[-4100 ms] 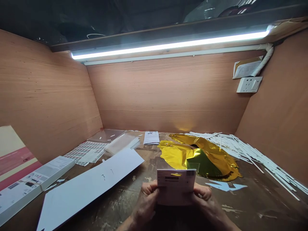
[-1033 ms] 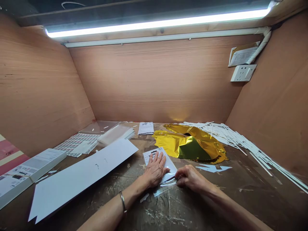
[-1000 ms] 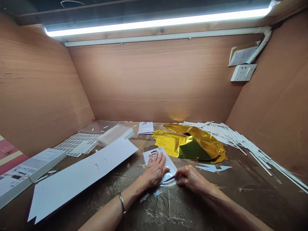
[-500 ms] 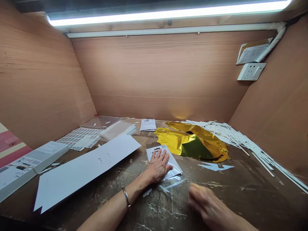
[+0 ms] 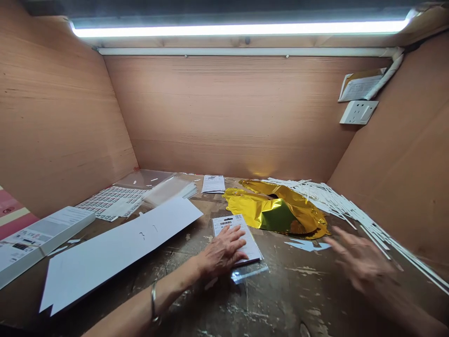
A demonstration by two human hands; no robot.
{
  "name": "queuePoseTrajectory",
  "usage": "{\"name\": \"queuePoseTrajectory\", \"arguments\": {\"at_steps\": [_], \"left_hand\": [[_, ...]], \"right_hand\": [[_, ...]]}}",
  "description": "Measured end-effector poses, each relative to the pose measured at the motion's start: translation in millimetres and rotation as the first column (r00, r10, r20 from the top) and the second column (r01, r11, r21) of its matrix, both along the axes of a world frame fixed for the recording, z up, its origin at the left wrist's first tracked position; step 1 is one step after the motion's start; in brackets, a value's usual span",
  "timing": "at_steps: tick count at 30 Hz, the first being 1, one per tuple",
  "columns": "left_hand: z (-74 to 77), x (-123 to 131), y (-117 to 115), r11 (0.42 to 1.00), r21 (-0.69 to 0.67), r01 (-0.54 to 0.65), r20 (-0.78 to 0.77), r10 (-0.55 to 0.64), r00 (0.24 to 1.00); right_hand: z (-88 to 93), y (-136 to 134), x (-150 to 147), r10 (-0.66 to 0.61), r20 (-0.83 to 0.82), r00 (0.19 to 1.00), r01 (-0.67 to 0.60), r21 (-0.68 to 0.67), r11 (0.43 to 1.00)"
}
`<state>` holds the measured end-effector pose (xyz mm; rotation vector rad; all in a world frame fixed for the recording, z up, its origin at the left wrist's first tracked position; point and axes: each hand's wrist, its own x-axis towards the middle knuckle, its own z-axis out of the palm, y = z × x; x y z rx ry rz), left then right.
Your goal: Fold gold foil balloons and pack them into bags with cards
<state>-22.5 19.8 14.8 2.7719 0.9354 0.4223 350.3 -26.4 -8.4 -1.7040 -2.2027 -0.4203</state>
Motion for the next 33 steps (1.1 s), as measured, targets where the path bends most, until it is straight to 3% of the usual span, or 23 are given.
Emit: {"name": "queuePoseTrajectory", "arguments": {"at_steps": [2, 4, 6, 7, 9, 12, 15, 18, 23, 26, 28, 30, 31, 33], "left_hand": [[1.8, -11, -14, 0.997, -0.046, 0.060, 0.015, -0.060, 0.998], [-1.3, -21, -26, 0.991, -0.089, 0.100, 0.011, -0.099, 0.995], [-7.0, -27, -34, 0.986, -0.117, 0.118, 0.014, -0.117, 0.993], [-10.2, -28, -36, 0.985, -0.127, 0.116, 0.026, -0.114, 0.993], [-16.8, -27, -37, 0.984, -0.148, 0.097, 0.081, -0.085, 0.993], [-26.4, -19, -35, 0.978, -0.208, -0.025, 0.253, 0.079, 0.964], [-33.9, -9, -32, 0.936, -0.307, -0.173, 0.413, 0.295, 0.862], [-36.9, -4, -30, 0.885, -0.405, -0.230, 0.479, 0.419, 0.771], [-38.3, -5, -32, 0.822, -0.517, -0.239, 0.517, 0.523, 0.678], [-41.9, -5, -32, 0.784, -0.502, -0.363, 0.581, 0.618, 0.530], [-42.4, -4, -30, 0.756, -0.509, -0.410, 0.649, 0.651, 0.395], [-38.3, -5, -28, 0.737, -0.577, -0.353, 0.681, 0.672, 0.291], [-34.4, -6, -26, 0.743, -0.594, -0.307, 0.689, 0.667, 0.282], [-25.2, -8, -25, 0.796, -0.545, -0.263, 0.705, 0.605, 0.370]], "right_hand": [[-2.2, 6, -48, 0.344, 0.160, 0.925, -0.355, 0.048, 0.934], [-1.9, 13, -90, 0.589, 0.197, 0.784, -0.601, 0.006, 0.799], [-1.5, 20, -120, 0.699, 0.099, 0.708, -0.701, -0.023, 0.713], [-2.0, 23, -130, 0.710, 0.011, 0.704, -0.710, -0.022, 0.704], [-4.1, 26, -144, 0.647, -0.213, 0.732, -0.665, -0.022, 0.746], [-7.1, 26, -157, 0.381, -0.508, 0.773, -0.502, -0.122, 0.856], [-6.1, 26, -168, 0.099, -0.584, 0.806, -0.322, -0.292, 0.900], [-5.1, 29, -177, -0.119, -0.644, 0.756, -0.233, -0.435, 0.870], [-10.8, 40, -184, -0.361, -0.806, 0.469, -0.392, -0.556, 0.733], [-11.5, 42, -186, -0.413, -0.841, 0.350, -0.528, -0.541, 0.654], [-8.9, 40, -187, -0.370, -0.896, 0.245, -0.594, -0.441, 0.673], [-4.9, 37, -185, -0.251, -0.950, 0.187, -0.616, -0.312, 0.724], [-3.0, 36, -183, -0.174, -0.967, 0.185, -0.615, -0.253, 0.747], [-0.7, 35, -178, -0.031, -0.966, 0.256, -0.590, -0.181, 0.787]]}}
